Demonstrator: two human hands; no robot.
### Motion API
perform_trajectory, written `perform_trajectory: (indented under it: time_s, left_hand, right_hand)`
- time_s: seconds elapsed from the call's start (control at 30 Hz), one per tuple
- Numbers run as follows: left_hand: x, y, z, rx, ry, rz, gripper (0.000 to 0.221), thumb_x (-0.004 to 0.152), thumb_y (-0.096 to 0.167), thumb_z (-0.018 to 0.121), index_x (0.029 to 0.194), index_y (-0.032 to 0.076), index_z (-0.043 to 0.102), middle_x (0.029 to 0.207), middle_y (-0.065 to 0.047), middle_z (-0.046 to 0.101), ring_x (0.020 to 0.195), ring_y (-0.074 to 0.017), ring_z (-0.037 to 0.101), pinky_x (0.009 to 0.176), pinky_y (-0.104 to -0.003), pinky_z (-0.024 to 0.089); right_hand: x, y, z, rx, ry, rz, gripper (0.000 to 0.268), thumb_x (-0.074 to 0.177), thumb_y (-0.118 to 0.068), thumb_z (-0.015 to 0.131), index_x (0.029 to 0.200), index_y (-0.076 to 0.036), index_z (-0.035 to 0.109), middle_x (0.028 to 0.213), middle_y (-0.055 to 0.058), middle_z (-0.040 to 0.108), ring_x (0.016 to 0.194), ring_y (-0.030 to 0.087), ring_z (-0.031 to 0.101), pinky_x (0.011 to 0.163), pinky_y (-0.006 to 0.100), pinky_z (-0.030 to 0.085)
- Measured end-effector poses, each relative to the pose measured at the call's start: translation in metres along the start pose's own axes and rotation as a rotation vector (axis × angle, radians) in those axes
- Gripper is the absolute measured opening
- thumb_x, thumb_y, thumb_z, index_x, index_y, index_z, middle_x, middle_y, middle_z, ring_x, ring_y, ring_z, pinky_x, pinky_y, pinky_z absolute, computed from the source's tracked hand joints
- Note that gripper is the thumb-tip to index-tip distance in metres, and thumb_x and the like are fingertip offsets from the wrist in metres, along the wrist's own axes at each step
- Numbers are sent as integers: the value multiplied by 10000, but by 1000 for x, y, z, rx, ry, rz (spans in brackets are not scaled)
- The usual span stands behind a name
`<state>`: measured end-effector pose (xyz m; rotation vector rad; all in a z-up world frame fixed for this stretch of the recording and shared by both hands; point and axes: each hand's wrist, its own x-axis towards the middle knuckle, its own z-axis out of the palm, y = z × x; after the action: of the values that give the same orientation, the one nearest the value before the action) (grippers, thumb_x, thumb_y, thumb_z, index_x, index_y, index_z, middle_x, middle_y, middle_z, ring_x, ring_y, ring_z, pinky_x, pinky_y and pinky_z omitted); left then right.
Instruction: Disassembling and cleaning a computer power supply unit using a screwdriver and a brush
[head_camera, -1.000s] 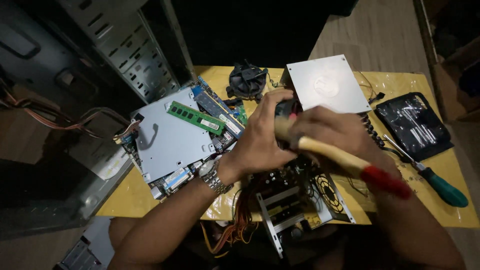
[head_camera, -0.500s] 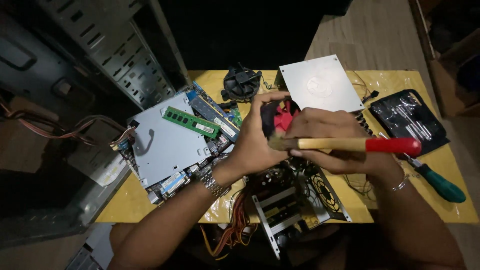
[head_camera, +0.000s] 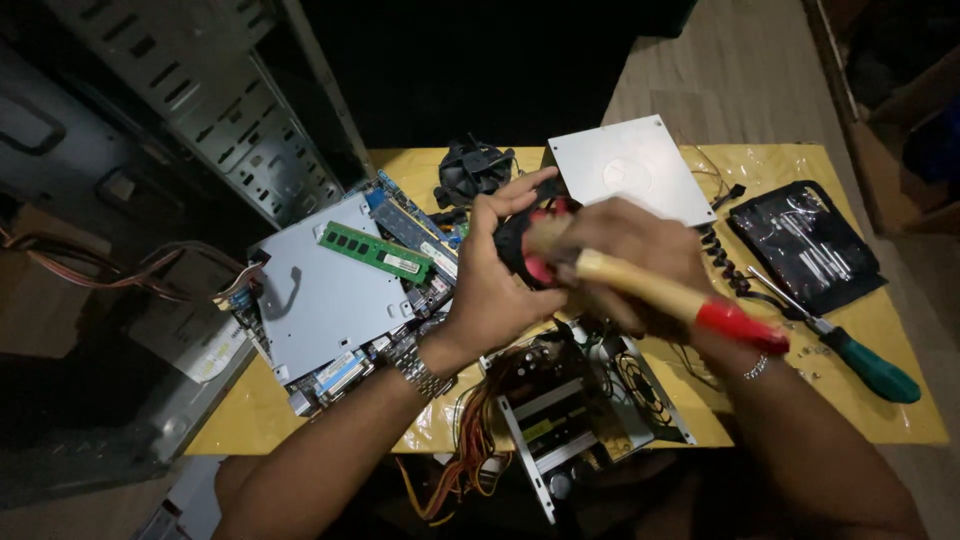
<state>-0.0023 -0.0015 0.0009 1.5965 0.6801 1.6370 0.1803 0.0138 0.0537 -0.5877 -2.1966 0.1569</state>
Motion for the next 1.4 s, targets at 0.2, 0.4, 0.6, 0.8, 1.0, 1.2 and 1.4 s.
perform_trajectory:
  time_s: [0.2, 0.4, 0.6, 0.8, 1.0, 1.2, 1.4]
  left_hand:
    - [-4, -2, -1, 59, -7, 24, 700, 682, 31, 896, 1233, 4, 466, 1468, -198, 547, 1411, -384, 502, 1181, -446, 402]
    - [1, -4, -1, 147, -28, 79, 563, 758, 54, 833, 1178, -3, 463, 1415, -213, 586, 1366, -411, 541, 1167, -486, 404]
    - [0, -8, 2, 131, -35, 96, 656, 721, 174, 897, 1196, 45, 464, 1440, -180, 582, 1385, -372, 532, 1178, -484, 401]
    - [-1, -13, 3, 185, -38, 105, 696, 679, 91, 923, 1198, 39, 462, 1437, -184, 576, 1354, -386, 557, 1160, -462, 408]
    - [-3, -10, 4, 192, -19, 139, 684, 690, 49, 912, 1210, 33, 468, 1444, -202, 565, 1350, -415, 558, 1154, -491, 417]
    - [0, -7, 3, 201, -62, 212, 624, 767, 109, 897, 1207, 11, 465, 1422, -252, 552, 1287, -466, 588, 1121, -551, 462]
    - [1, -5, 4, 237, -16, 242, 523, 828, 113, 847, 1187, 23, 479, 1425, -204, 572, 1310, -439, 598, 1106, -496, 497]
  right_hand:
    - [-11, 19, -9, 433, -107, 354, 123, 923, 47, 692, 1037, 80, 658, 845, 236, 691, 453, 169, 567, 449, 233, 458]
    - [-13, 18, -4, 614, -184, -2, 74, 880, 4, 697, 947, 26, 674, 813, 177, 677, 427, 155, 556, 392, 243, 473]
    - [-13, 10, 0, 348, -28, -88, 211, 892, -189, 783, 968, 1, 732, 895, 147, 719, 762, 250, 696, 625, 258, 596]
    - [-23, 27, 0, 178, 4, 48, 202, 940, -176, 735, 1075, -26, 734, 1113, 118, 733, 785, 173, 716, 527, 218, 515]
    - [-23, 22, -12, 339, -195, 193, 270, 915, -54, 707, 1112, 119, 642, 1013, 291, 703, 680, 292, 743, 589, 329, 604]
    - [-30, 20, 6, 445, -170, -12, 211, 870, -68, 751, 1048, 41, 719, 984, 209, 737, 546, 232, 651, 562, 318, 603]
    - [-29, 17, 7, 159, -118, 91, 324, 823, -66, 840, 1140, -72, 774, 1103, 179, 729, 731, 319, 743, 651, 394, 599]
